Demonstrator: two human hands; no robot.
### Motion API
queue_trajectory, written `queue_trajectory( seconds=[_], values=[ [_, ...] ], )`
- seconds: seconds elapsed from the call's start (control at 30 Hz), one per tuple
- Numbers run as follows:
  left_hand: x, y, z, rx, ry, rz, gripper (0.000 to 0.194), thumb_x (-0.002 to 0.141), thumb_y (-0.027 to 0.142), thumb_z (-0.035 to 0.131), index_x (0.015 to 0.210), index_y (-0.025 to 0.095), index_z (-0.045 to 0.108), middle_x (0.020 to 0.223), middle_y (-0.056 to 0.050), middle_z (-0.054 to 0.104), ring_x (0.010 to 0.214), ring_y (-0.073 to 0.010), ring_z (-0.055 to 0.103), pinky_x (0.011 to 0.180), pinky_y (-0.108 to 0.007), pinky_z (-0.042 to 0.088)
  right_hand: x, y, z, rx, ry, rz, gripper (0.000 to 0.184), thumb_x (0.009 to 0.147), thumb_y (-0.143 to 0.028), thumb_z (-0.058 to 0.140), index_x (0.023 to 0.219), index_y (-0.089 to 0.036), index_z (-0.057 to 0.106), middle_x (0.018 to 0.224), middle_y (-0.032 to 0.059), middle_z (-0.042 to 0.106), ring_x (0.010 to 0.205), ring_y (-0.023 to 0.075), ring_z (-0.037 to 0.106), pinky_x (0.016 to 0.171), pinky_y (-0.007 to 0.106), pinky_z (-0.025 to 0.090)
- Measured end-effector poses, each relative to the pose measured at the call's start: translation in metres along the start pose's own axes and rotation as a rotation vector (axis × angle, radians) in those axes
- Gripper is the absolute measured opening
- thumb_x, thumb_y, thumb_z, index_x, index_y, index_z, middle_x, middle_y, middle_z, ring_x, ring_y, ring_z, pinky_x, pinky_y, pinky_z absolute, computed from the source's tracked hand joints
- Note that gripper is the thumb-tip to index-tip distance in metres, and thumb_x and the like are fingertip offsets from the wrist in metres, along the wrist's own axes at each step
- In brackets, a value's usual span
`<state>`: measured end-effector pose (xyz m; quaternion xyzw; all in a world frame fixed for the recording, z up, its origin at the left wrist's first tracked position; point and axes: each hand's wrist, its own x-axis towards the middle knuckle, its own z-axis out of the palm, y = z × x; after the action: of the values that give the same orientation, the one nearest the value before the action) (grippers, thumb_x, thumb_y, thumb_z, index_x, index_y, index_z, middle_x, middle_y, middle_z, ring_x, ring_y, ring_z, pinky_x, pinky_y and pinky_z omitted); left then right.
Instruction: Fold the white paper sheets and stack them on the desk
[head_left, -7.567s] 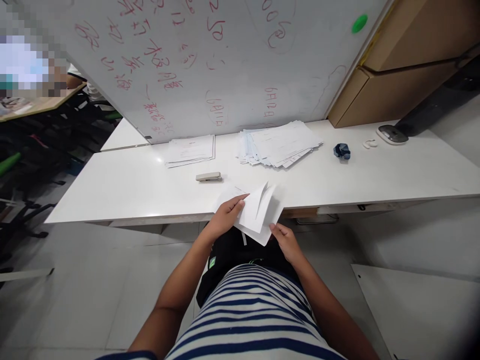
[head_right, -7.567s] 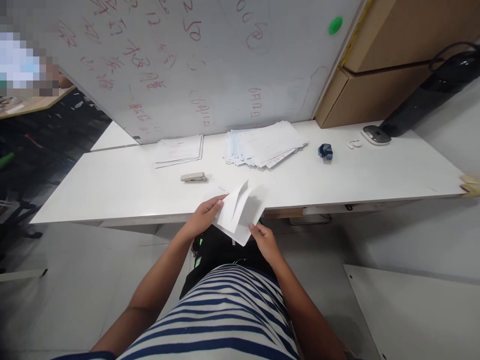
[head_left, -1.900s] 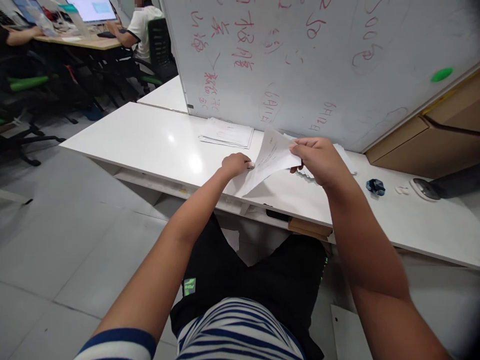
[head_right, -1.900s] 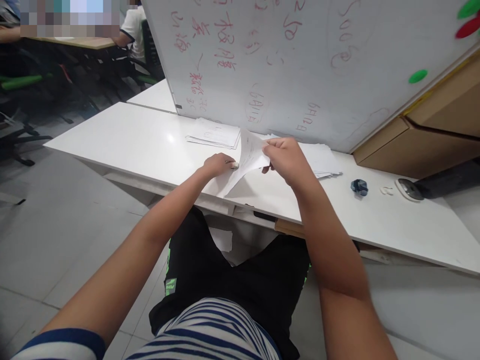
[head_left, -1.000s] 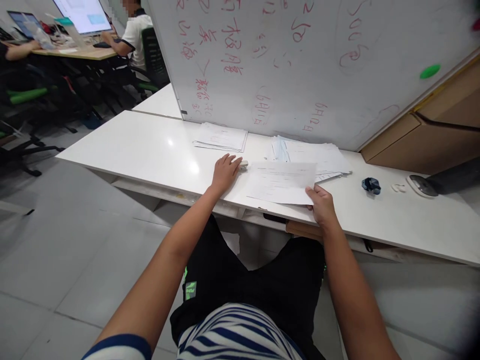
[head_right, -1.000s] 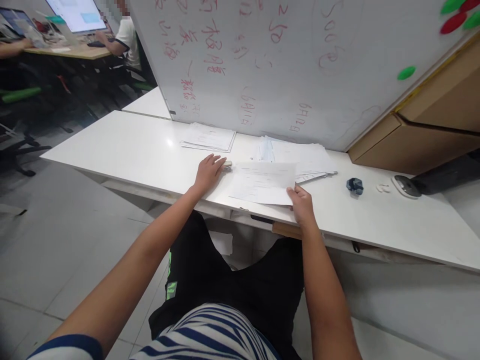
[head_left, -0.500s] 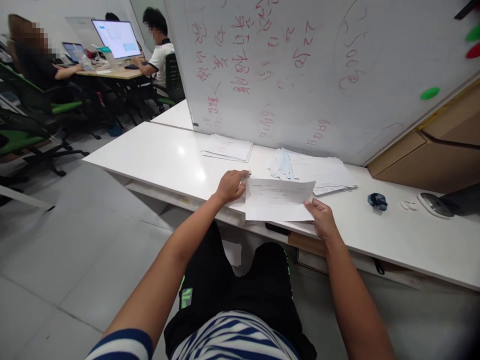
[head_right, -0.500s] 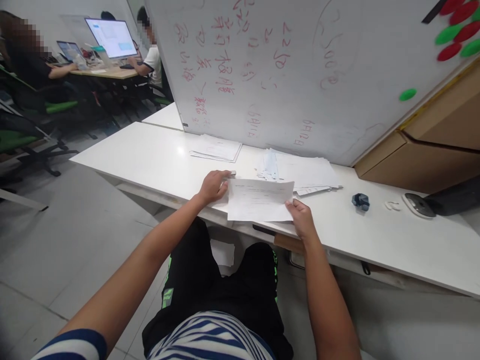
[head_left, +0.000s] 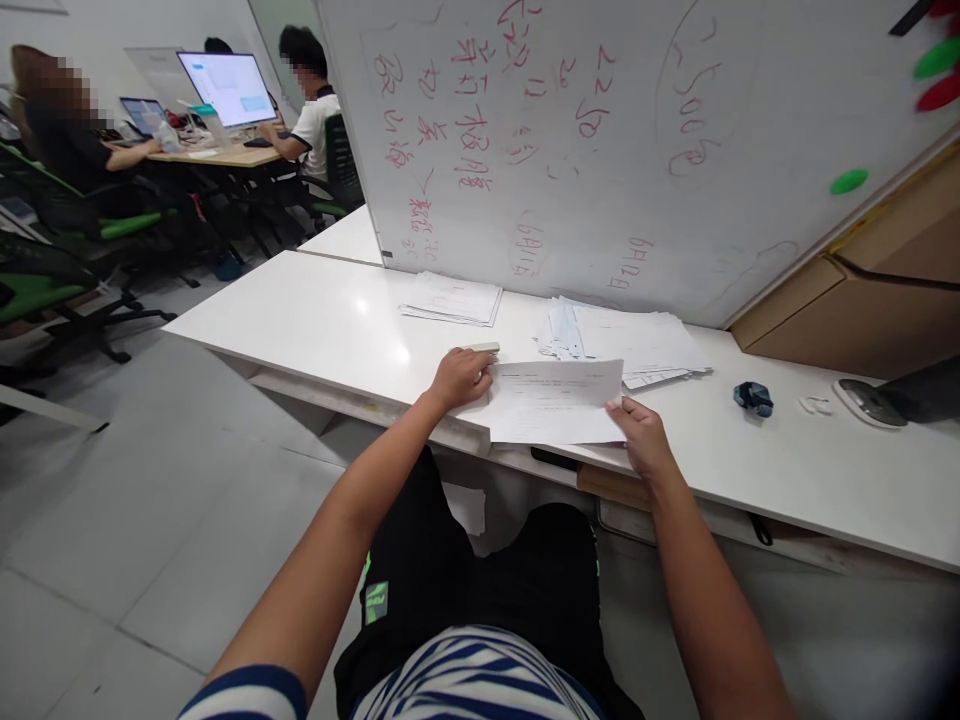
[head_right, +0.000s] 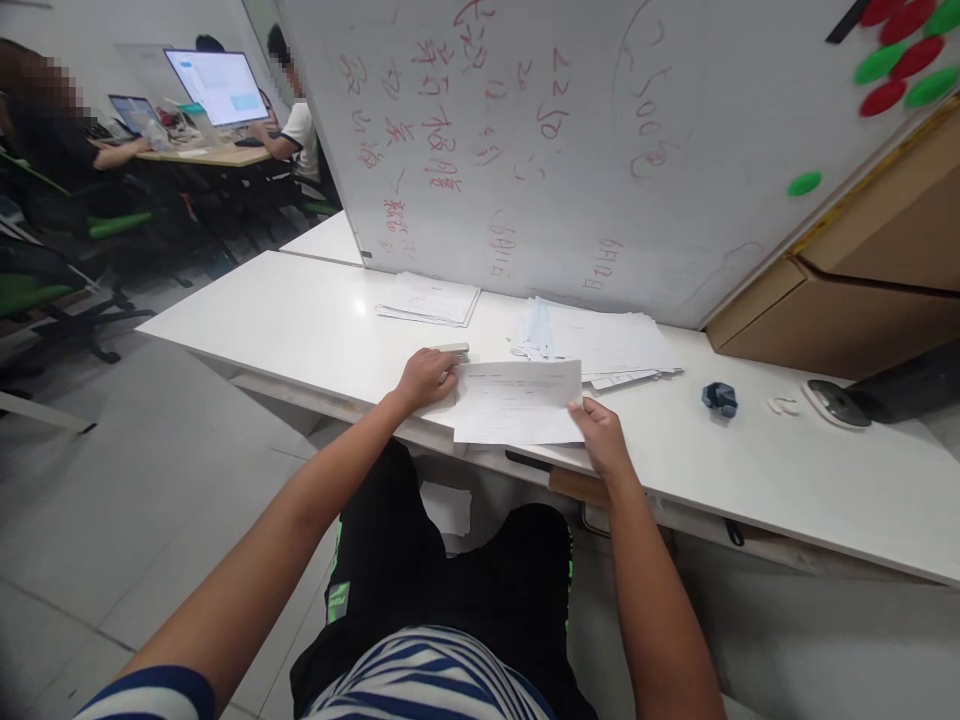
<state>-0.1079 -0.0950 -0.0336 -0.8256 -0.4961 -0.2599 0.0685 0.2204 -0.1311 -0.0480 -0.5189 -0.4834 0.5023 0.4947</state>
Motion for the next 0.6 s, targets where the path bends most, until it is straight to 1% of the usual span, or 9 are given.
queue_trajectory(
  seconds=[0.13,0.3,0.5,0.6],
  values=[
    [0.0017,0.0005,-0.0012,0.004,-0.045,0.005,0.02,0.08,0.022,0.047,0.094,0.02,0.061,0.082,-0.007,0.068,0.081,-0.0223,0.061,0.079,-0.036,0.039,-0.0002,-0.0002,0.0,-0.01,0.011,0.002,0.036,0.068,-0.045,0.074,0.094,-0.021,0.071,0.082,0.0017,0.074,0.074,0.0226,0.068,0.072,0.036,0.055],
    [0.004,0.0011,-0.0033,0.043,-0.101,0.026,0.019,0.079,0.021,0.046,0.09,0.018,0.061,0.074,-0.006,0.066,0.072,-0.0214,0.06,0.076,-0.036,0.037,0.0002,-0.0007,-0.0008,0.006,0.009,0.018,0.033,0.07,-0.043,0.074,0.094,-0.021,0.071,0.082,0.001,0.073,0.074,0.0215,0.068,0.072,0.035,0.055],
    [0.0044,-0.0003,-0.0015,0.046,-0.13,0.017,0.025,0.081,0.022,0.044,0.099,0.019,0.063,0.075,-0.006,0.068,0.074,-0.0214,0.062,0.08,-0.036,0.037,0.0004,0.0002,-0.0011,0.014,0.004,0.031,0.036,0.07,-0.045,0.074,0.096,-0.021,0.071,0.081,0.002,0.073,0.076,0.0236,0.068,0.072,0.037,0.055],
    [0.0049,-0.0008,-0.0013,0.033,-0.139,0.011,0.026,0.081,0.022,0.045,0.1,0.019,0.063,0.075,-0.006,0.068,0.073,-0.0215,0.062,0.081,-0.037,0.036,0.0004,0.0011,-0.0012,0.03,-0.001,0.024,0.036,0.071,-0.044,0.074,0.097,-0.02,0.071,0.082,0.0018,0.073,0.076,0.0226,0.068,0.073,0.036,0.054]
  ],
)
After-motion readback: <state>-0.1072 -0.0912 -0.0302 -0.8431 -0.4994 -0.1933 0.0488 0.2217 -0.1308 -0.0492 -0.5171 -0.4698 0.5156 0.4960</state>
